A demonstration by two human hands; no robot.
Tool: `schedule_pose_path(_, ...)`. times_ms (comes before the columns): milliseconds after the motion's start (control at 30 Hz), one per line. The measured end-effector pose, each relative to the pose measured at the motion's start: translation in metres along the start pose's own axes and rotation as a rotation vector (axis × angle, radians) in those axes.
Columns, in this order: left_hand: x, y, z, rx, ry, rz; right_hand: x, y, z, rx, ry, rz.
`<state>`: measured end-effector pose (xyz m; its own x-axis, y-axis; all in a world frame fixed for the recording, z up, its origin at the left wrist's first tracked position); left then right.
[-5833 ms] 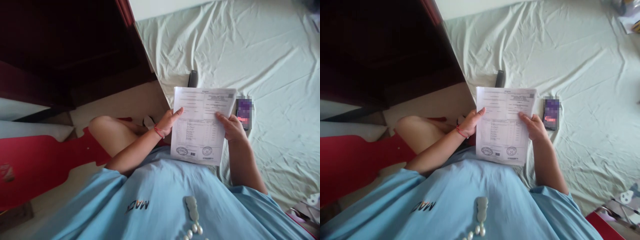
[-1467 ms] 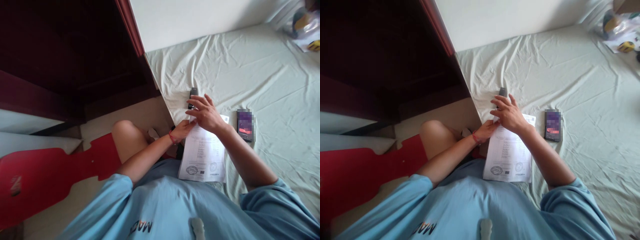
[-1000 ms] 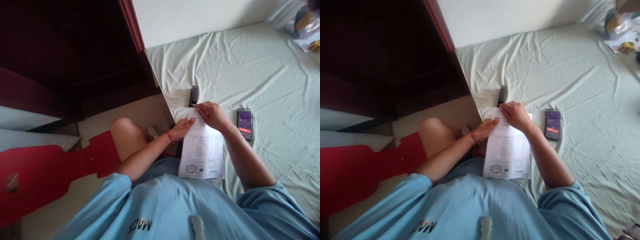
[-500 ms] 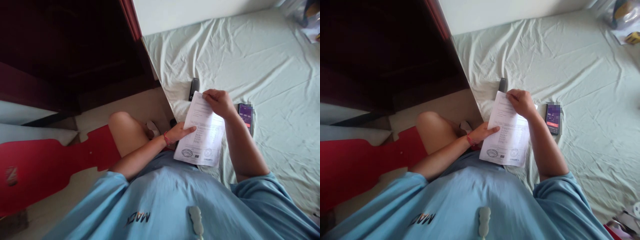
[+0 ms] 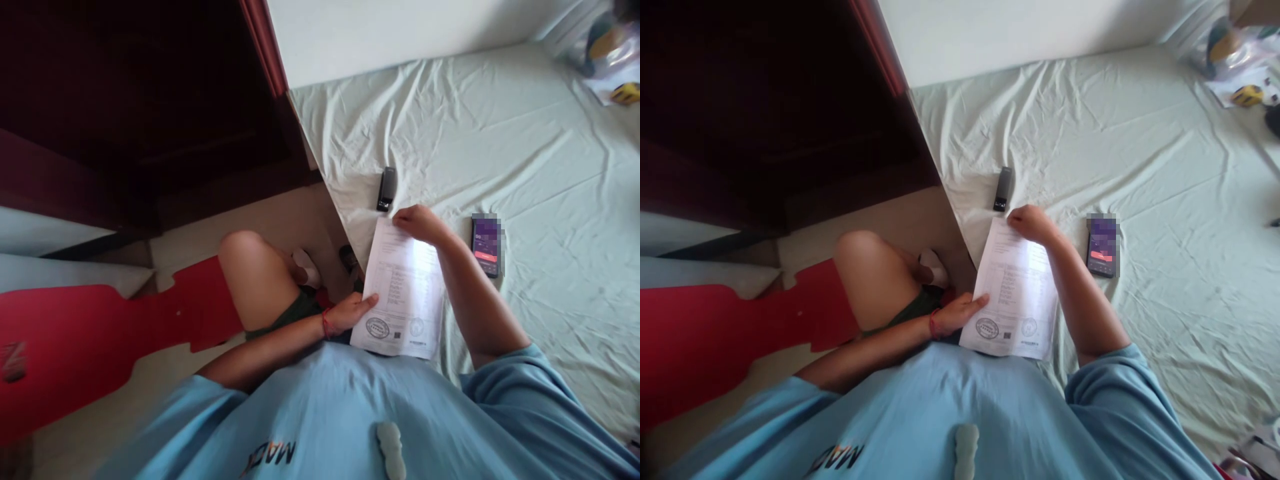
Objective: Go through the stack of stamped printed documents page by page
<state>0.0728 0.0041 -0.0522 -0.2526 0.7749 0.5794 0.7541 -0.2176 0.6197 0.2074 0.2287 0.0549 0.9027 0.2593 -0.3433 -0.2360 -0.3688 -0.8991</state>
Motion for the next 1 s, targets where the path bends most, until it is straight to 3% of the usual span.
schedule_pose_path(133,-0.001,0.002,0.001,0.067,0.018,-0.007,-0.001,0.012,0.009,-0.048,0.017,-0.111)
schedule_pose_path(367,0.031,0.000,0.005,0.288,0.267,0.048,0.002,0.010,0.024,0.010,0.081,-0.189)
schedule_pose_path(567,0.040,-0.003,0.019,0.342,0.287,0.147,0.010,0.008,0.032,0.112,0.155,-0.184)
schedule_pose_path(700,0.044,-0.005,0.025,0.296,0.308,0.079,0.017,0.004,0.033,0.240,0.142,-0.046)
schedule_pose_path(800,0.046,-0.010,0.022,0.334,0.341,0.092,0.022,0.004,0.035,0.310,0.134,0.033)
schedule_pose_path(1000,0.046,-0.017,0.017,0.436,0.363,0.226,0.022,0.008,0.037,0.326,0.130,0.026)
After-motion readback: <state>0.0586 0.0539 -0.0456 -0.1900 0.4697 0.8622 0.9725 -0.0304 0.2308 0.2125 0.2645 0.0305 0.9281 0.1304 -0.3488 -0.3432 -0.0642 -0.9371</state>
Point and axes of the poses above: each hand's wrist, its own z-axis towards the middle knuckle, its own y-axis out of the palm, x = y × z, the point moved 8 cm from there along z, towards the middle knuckle, and after that the axes turned 8 degrees about -z, right-handed, at the moved point
